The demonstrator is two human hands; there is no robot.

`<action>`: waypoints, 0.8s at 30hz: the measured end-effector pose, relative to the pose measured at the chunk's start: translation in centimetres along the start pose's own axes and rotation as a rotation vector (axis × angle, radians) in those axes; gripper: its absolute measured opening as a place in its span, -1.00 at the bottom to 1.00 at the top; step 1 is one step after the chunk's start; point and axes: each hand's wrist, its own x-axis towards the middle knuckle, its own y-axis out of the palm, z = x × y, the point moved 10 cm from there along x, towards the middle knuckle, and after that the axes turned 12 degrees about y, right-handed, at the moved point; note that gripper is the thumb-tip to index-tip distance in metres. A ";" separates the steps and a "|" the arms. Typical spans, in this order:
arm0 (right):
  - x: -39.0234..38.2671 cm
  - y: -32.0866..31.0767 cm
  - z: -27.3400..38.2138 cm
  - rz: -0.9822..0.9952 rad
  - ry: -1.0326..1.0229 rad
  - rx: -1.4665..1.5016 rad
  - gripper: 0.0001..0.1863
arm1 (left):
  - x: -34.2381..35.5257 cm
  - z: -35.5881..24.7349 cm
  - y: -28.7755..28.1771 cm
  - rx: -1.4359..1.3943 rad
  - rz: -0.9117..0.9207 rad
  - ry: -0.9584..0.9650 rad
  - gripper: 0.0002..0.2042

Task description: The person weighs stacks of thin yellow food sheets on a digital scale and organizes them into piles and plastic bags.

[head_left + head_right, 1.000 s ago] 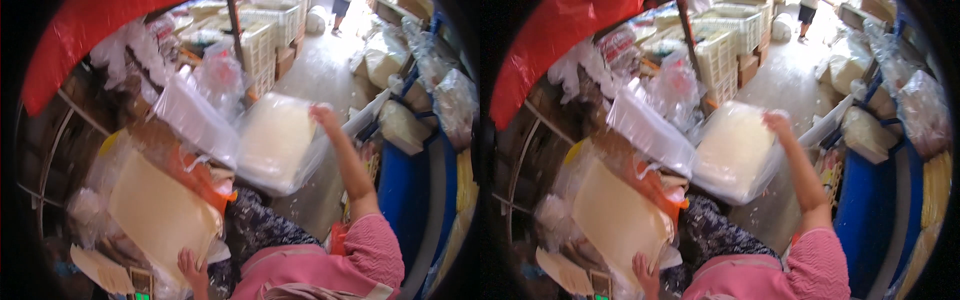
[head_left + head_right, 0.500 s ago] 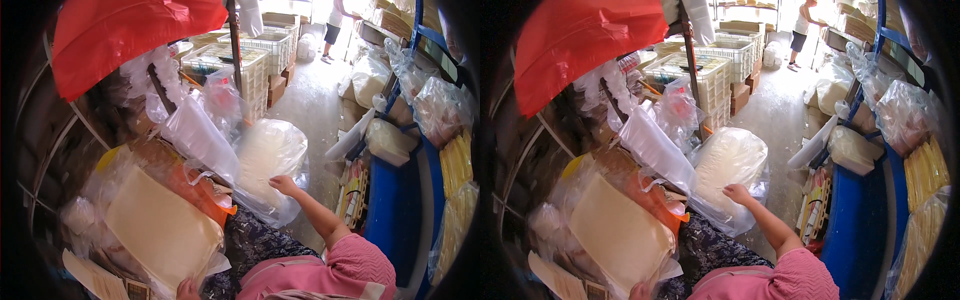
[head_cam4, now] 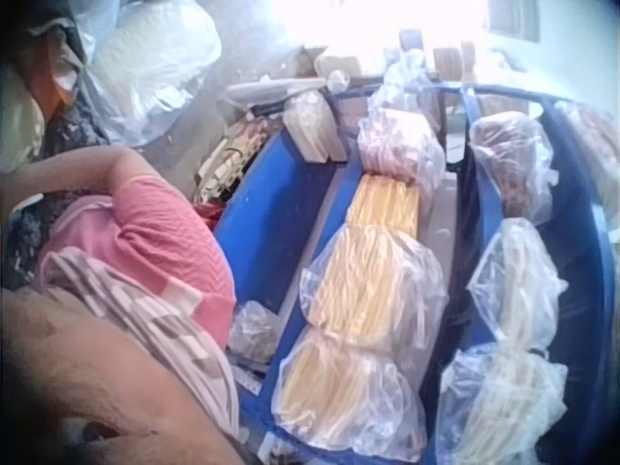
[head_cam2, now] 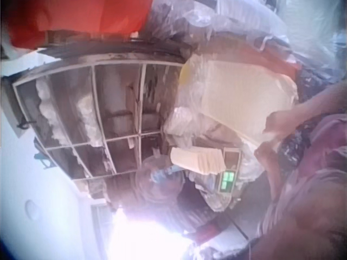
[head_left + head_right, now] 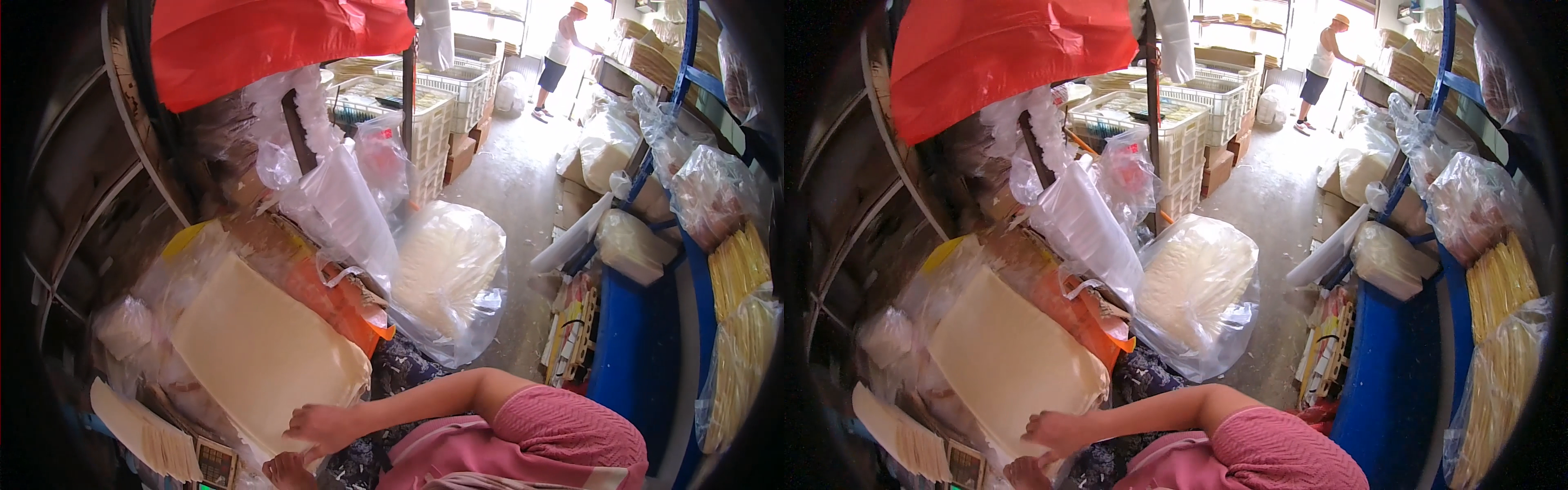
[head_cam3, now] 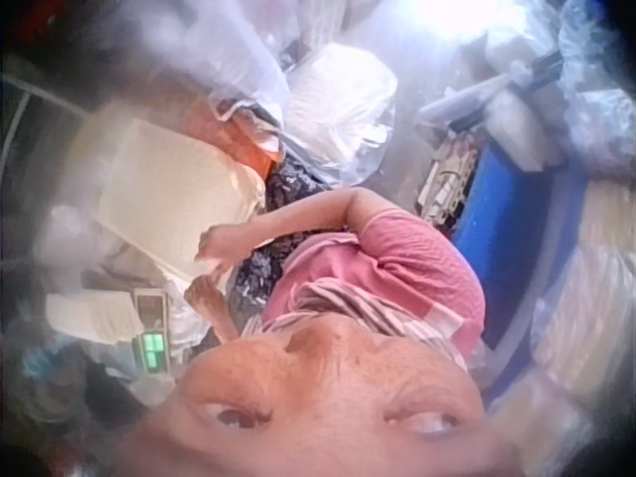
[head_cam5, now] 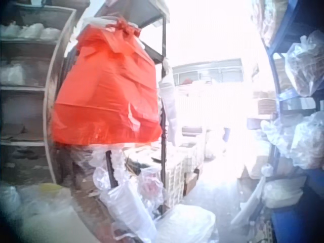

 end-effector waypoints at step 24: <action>3.4 4.4 -8.8 0.146 0.638 0.572 -0.67 | -6.0 4.6 0.2 -0.381 -0.361 -0.331 -0.80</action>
